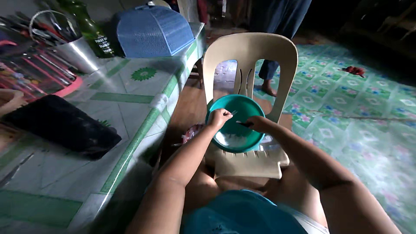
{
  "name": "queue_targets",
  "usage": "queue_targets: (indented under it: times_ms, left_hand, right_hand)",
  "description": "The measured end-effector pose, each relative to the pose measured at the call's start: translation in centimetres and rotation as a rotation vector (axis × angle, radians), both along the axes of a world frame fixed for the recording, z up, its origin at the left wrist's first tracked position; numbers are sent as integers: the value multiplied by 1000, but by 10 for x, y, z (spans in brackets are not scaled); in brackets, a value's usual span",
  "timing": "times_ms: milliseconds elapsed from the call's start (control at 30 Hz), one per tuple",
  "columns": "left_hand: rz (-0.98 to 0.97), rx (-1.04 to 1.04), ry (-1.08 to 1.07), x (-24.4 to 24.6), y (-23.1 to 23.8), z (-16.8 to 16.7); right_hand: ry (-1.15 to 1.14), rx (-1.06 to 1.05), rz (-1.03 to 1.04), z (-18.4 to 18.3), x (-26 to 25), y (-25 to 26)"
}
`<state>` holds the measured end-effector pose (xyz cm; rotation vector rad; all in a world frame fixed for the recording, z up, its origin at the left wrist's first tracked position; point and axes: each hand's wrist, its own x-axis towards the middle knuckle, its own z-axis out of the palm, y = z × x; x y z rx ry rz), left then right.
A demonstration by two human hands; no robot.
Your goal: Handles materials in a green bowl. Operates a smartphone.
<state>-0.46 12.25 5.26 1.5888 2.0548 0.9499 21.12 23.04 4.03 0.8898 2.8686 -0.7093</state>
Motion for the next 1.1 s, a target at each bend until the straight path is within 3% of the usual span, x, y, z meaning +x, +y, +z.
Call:
queue_targets:
  times_ms: [300,500,700,800,933,1100]
  left_hand:
    - [-81,-14,245,-18,-7,-19]
    - [-101,-38,335,-16,-12,-16]
    - [-202,112,470,-12,-17,-10]
    - [-260,144,465,-6,-23,-2]
    - [-271,84,392,1,-22,1]
    - [-234,145,238,17,-30,6]
  right_hand:
    - [-78,42,36,27,-12,6]
    - [-83,64,40,21,-20,6]
    - [-221,80,82,44,-28,-6]
    - [-146,125,105,40,-27,0]
    - [-160,125,141,71,-26,-13]
    - [83,119,93,90,-22,-27]
